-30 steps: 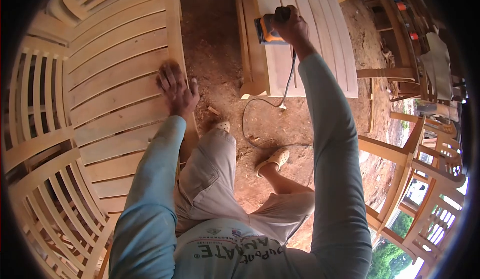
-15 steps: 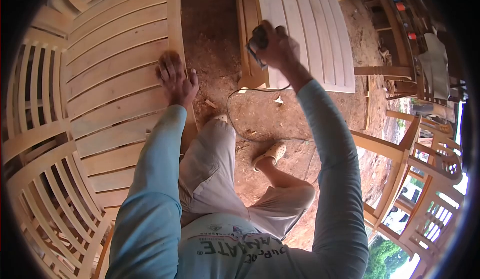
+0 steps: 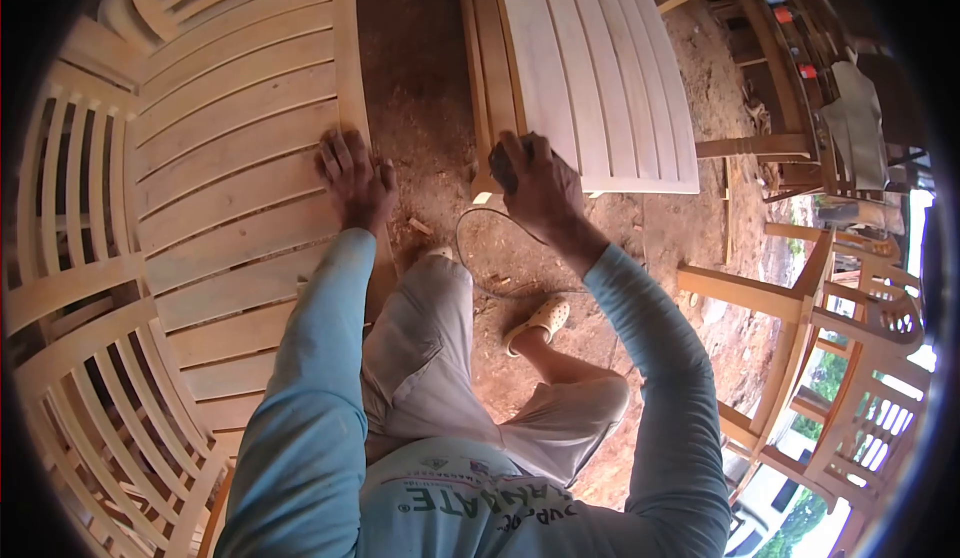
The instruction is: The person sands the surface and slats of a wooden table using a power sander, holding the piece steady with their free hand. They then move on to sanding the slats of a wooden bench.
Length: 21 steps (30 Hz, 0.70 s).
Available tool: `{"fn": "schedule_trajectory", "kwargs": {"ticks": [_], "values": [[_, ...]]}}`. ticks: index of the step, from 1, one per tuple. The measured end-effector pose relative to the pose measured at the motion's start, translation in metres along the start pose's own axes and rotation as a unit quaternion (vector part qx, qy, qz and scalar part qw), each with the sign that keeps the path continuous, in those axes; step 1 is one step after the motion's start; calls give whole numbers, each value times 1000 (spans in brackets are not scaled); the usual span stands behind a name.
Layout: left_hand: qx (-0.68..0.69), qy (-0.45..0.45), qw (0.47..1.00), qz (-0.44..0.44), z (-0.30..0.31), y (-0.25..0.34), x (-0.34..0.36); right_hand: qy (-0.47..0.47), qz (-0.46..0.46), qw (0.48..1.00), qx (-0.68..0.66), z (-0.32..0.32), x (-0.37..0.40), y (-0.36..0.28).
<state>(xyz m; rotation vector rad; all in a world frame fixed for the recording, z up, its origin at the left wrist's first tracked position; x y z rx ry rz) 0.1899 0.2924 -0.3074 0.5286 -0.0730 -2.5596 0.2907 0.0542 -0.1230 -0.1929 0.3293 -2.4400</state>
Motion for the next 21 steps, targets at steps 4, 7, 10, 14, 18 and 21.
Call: {"fn": "schedule_trajectory", "kwargs": {"ticks": [4,7,10,14,18,21], "values": [[-3,-33,999,2,15,3,-8,56,-27,998,-12,-8,-82,32],[9,-32,999,0,17,3,-8,81,-41,995,52,1,-148,47],[5,-40,999,1,16,4,-5,144,-27,988,49,-4,-210,70],[4,-48,999,-3,16,5,-8,152,-102,982,33,1,-271,89],[1,-54,999,4,16,6,-7,116,-193,974,-21,27,-269,88],[6,-30,1000,-2,14,5,-5,91,-196,974,-72,31,-222,92]]}}
Point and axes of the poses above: each hand's wrist, its own x-axis away from the middle knuckle, its own z-axis out of the back of the hand, y = z × x, the point moved 1 cm from there along -x, towards the middle knuckle, and after that the axes turned 7 degrees about -x, right-handed, at the moved point
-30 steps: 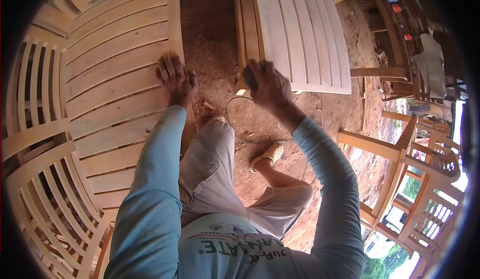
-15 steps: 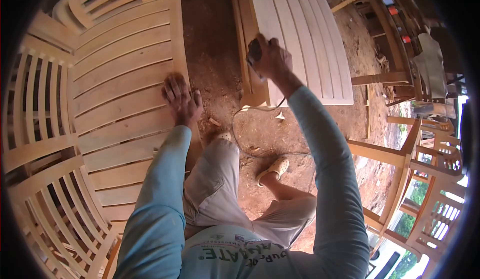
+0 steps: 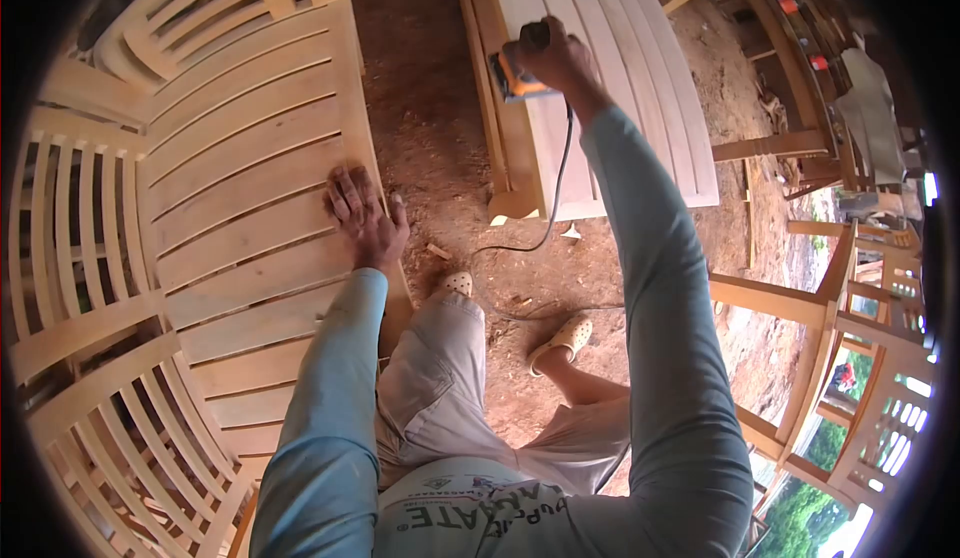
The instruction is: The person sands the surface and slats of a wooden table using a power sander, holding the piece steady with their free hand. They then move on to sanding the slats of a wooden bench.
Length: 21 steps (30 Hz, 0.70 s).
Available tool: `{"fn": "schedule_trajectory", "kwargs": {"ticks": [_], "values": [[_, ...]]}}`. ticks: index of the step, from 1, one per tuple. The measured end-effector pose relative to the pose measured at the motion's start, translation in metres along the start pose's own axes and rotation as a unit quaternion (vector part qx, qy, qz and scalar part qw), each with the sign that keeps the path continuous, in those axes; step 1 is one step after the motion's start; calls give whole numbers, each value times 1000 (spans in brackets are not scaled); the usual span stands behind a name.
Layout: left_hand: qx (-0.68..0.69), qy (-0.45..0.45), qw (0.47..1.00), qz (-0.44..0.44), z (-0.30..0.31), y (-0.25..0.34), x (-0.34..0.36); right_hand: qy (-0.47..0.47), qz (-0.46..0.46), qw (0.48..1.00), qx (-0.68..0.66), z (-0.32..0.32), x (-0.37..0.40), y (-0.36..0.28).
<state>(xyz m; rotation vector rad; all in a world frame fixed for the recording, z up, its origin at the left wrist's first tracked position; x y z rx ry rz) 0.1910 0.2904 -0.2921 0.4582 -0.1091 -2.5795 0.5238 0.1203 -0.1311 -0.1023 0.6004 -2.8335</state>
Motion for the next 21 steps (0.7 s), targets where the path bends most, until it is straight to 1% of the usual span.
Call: {"fn": "schedule_trajectory", "kwargs": {"ticks": [2,3,4,5,7,9,11,12,13,15,16,17,19,21], "values": [[-17,0,1000,5,-7,-3,4,12,24,999,-36,-3,41,33],[-23,1,1000,4,-12,-2,4,10,18,999,-27,8,73,38],[-14,26,1000,-1,-13,-2,3,21,29,999,-41,13,101,51],[-16,35,999,-7,-17,-4,5,14,38,998,-40,22,129,63],[-13,55,998,-24,-28,-7,7,36,25,998,-37,42,178,88],[-28,81,996,-29,-37,-12,11,52,4,998,-39,61,204,123],[-19,85,996,-37,-34,-12,9,93,-38,995,-29,84,213,159],[-28,67,997,-36,-24,-8,7,109,-57,992,-27,92,215,179],[-23,75,996,-47,-23,-10,7,130,-52,990,-28,102,213,202],[-15,87,994,-63,-30,-15,9,140,-90,986,-25,121,205,249],[-12,71,995,-70,-31,-19,9,141,-74,987,-18,128,196,280],[-12,55,995,-77,-29,-22,8,140,-88,986,-15,139,187,300],[-27,-22,998,-49,-15,-14,6,152,-63,986,-25,149,162,358],[-26,-51,998,-32,-11,-10,5,165,-103,981,8,173,151,381]]}}
Point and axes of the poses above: each hand's wrist, its own x-axis away from the middle knuckle, its own z-axis out of the back of the hand, y = z × x, the point moved 1 cm from there along -x, towards the middle knuckle, and after that the axes turned 7 degrees about -x, right-handed, at the moved point
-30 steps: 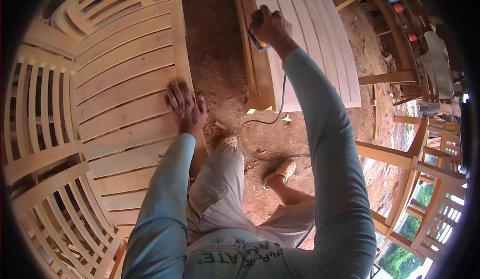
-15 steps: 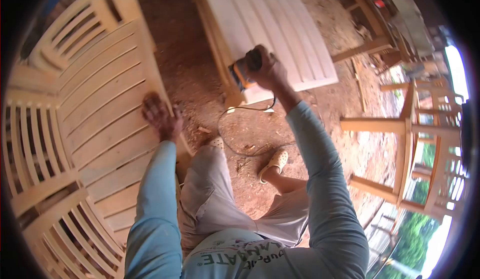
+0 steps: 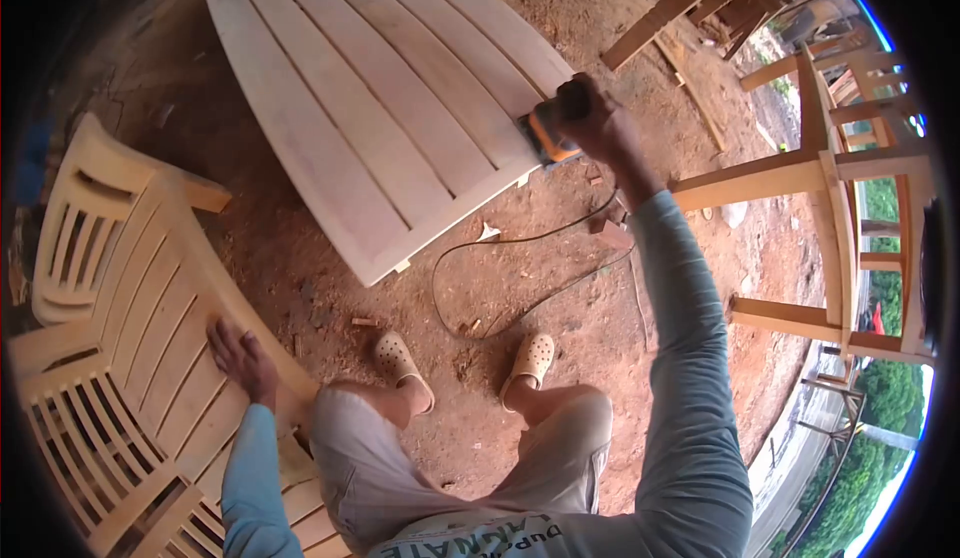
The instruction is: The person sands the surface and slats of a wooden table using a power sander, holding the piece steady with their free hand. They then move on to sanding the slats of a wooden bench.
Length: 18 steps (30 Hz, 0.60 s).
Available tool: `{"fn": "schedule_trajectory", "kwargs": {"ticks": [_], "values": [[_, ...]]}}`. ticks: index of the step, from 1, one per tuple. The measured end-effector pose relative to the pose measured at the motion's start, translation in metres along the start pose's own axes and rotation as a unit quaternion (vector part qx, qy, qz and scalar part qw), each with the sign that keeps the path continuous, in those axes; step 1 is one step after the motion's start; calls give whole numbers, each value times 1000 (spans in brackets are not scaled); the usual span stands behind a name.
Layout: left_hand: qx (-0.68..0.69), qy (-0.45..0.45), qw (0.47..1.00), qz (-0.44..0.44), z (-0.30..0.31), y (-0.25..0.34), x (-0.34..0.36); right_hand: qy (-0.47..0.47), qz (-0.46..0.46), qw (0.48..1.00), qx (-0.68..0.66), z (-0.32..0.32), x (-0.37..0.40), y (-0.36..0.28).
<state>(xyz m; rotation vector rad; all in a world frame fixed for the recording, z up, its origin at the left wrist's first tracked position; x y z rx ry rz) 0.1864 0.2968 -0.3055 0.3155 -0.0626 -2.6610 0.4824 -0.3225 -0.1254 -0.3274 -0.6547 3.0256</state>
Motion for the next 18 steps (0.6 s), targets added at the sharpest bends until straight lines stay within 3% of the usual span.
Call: {"fn": "schedule_trajectory", "kwargs": {"ticks": [1,2,4,9,11,13,16,18], "values": [[1,-5,1000,-7,-2,4,-2,-23,26,999,-18,2,-20,25],[-1,-13,1000,-13,0,4,-1,-49,-11,999,3,17,-27,22],[-9,-23,1000,-18,6,1,-6,-5,6,1000,-8,14,-52,51],[-52,-44,997,-24,9,8,-6,-22,62,998,21,-20,-113,81],[-80,-67,994,-25,6,6,-7,-42,68,997,18,-36,-117,74],[-89,-108,990,-10,14,11,-19,-49,57,997,-4,-38,-108,28],[-11,-214,968,130,44,56,-71,-65,37,996,-46,-21,-60,-22],[21,-91,993,73,27,88,-99,-78,49,994,-54,-5,-40,-16]]}}
Point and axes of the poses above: each hand's wrist, its own x-axis away from the middle knuckle, its own z-axis out of the back of the hand, y = z × x, the point moved 1 cm from there along -x, towards the middle knuckle, and after that the axes turned 7 degrees about -x, right-handed, at the moved point
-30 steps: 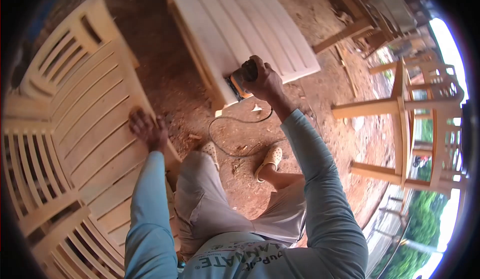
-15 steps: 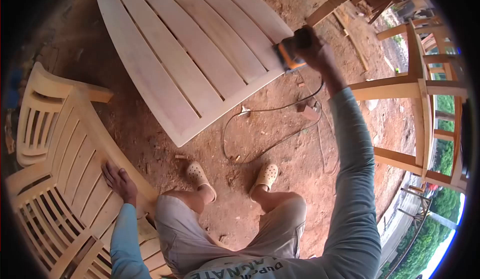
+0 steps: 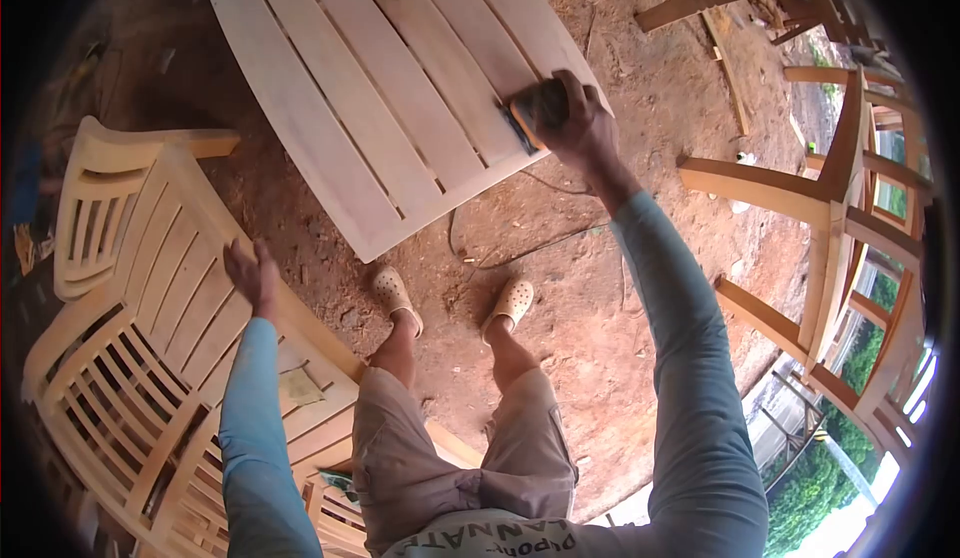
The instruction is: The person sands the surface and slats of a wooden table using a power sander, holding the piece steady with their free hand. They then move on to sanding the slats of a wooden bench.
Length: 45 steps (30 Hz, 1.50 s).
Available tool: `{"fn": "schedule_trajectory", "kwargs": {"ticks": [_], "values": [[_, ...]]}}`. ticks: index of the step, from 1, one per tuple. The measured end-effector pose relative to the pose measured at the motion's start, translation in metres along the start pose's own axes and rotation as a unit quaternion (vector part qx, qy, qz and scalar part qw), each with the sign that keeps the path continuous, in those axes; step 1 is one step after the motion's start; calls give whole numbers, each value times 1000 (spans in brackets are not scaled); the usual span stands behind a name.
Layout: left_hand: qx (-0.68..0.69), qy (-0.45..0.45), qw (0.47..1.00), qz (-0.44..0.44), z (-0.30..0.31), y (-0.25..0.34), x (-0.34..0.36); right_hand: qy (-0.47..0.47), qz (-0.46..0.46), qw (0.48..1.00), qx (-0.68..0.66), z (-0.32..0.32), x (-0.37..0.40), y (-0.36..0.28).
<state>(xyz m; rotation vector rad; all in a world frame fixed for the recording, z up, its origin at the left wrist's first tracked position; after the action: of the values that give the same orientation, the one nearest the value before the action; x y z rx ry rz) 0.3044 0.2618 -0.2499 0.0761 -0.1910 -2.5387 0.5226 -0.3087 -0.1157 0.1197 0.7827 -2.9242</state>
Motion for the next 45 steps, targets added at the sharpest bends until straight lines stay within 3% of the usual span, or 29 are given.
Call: {"fn": "schedule_trajectory", "kwargs": {"ticks": [3,6,9,12,16,18,21,32,39,45], "values": [[78,-20,990,-112,44,143,-31,7,-9,1000,3,18,2,33],[186,-6,962,-201,14,230,-61,23,-35,999,17,15,-21,55],[22,31,980,-197,-15,300,-87,34,-48,997,40,2,-44,50],[2,8,994,-104,-33,337,-101,-19,-36,999,-4,12,-23,14],[-16,74,992,-100,-50,345,-94,-24,-57,998,-2,27,1,37],[-13,51,994,-99,-48,341,-93,-2,-45,999,18,29,-8,54],[-12,37,994,-99,-44,349,-96,11,-67,997,24,33,-45,63],[-35,14,995,-94,-35,353,-99,38,1,999,20,-10,-195,37],[-23,37,993,-112,-41,349,-102,-3,-45,998,40,-40,-287,20],[-2,48,992,-115,-38,352,-101,0,-26,999,39,-48,-310,10]]}}
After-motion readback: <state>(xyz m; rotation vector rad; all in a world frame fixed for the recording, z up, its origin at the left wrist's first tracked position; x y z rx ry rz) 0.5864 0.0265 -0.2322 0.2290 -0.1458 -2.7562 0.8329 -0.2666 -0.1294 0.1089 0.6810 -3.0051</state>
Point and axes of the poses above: each hand's wrist, its own x-axis away from the middle knuckle, its own z-axis out of the back of the hand, y = z × x, the point moved 1 cm from there along -x, towards the middle knuckle, and after that the axes turned 7 degrees about -x, right-handed, at the moved point
